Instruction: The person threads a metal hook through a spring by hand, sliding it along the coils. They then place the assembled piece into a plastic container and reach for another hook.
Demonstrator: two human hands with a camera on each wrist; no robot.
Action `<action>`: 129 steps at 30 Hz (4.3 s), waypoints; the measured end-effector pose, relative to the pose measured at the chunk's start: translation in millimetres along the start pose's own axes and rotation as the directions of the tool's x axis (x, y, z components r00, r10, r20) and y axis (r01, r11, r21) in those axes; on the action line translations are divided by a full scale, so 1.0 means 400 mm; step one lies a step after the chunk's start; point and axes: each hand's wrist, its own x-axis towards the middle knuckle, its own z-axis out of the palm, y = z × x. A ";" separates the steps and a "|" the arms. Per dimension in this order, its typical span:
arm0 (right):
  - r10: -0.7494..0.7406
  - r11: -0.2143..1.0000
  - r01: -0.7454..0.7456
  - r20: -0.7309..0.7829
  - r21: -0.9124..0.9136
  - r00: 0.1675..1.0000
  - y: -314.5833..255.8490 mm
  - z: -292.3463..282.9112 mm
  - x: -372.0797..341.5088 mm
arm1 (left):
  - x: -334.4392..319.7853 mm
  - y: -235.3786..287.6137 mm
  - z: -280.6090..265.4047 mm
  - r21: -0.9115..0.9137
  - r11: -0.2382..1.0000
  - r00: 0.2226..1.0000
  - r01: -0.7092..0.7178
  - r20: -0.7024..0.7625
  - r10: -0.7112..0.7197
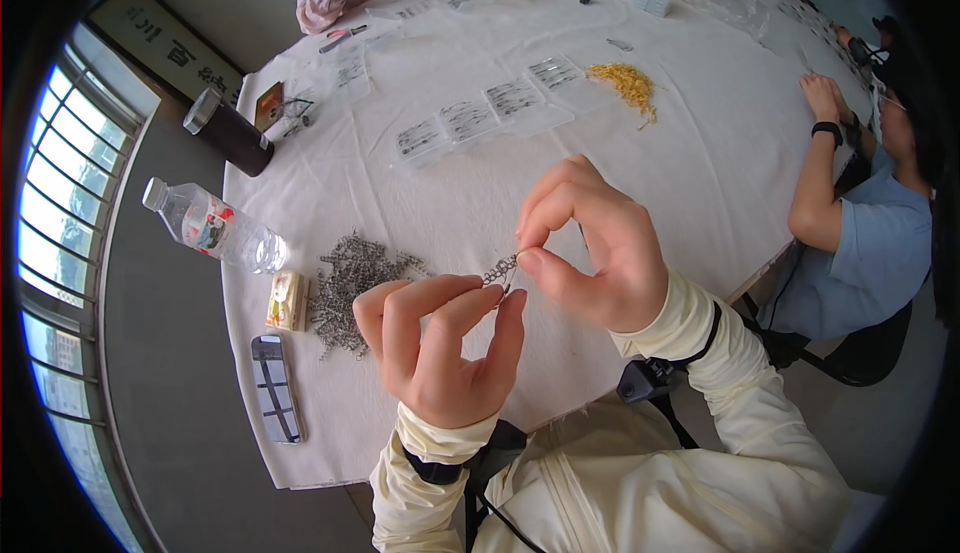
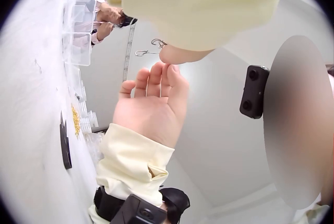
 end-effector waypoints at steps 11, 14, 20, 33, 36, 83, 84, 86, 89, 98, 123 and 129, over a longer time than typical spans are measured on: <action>0.232 0.949 -0.233 0.031 0.213 0.972 0.024 -0.019 0.003 | -0.011 -0.026 0.025 -0.460 0.802 0.914 0.381 0.059 -0.401; 0.249 0.949 -0.254 0.048 0.189 0.967 0.036 -0.033 0.011 | -0.018 -0.041 0.034 -0.509 0.753 0.894 0.418 0.082 -0.441; 0.404 0.871 -0.411 0.081 0.271 0.911 0.052 -0.090 0.029 | -0.024 -0.048 0.037 -0.494 0.738 0.882 0.460 0.161 -0.442; 0.373 0.795 -0.462 0.285 0.392 0.883 0.019 -0.040 0.038 | -0.044 -0.053 0.065 -0.648 0.432 0.778 0.627 0.492 -0.390; 0.364 0.803 -0.457 0.293 0.382 0.884 0.012 -0.039 0.045 | -0.043 -0.052 0.061 -0.694 0.370 0.780 0.618 0.484 -0.397; 0.092 0.960 -0.190 0.408 0.208 0.908 0.000 -0.030 0.054 | -0.024 -0.024 0.010 -0.795 0.218 0.796 0.566 0.459 -0.395; 0.099 0.957 -0.198 0.400 0.214 0.911 0.000 -0.028 0.053 | -0.024 -0.025 0.011 -0.795 0.218 0.796 0.566 0.458 -0.396; 0.106 0.953 -0.205 0.392 0.221 0.914 -0.001 -0.026 0.051 | -0.026 -0.028 0.013 -0.792 0.253 0.807 0.555 0.438 -0.397; 0.113 0.947 -0.218 0.391 0.237 0.914 -0.002 -0.024 0.050 | -0.020 -0.021 0.009 -0.790 0.234 0.793 0.566 0.445 -0.417; 0.101 0.949 -0.189 0.327 0.252 0.940 0.025 -0.013 0.040 | -0.021 -0.021 0.013 -0.767 0.231 0.768 0.599 0.468 -0.437; 0.203 0.950 -0.267 0.326 0.162 0.923 0.016 -0.039 0.050 | -0.018 -0.030 0.027 -0.661 0.449 0.789 0.601 0.402 -0.464; 0.178 0.966 -0.224 0.298 0.128 0.938 0.021 -0.039 0.051 | -0.016 -0.037 0.026 -0.687 0.382 0.766 0.617 0.416 -0.489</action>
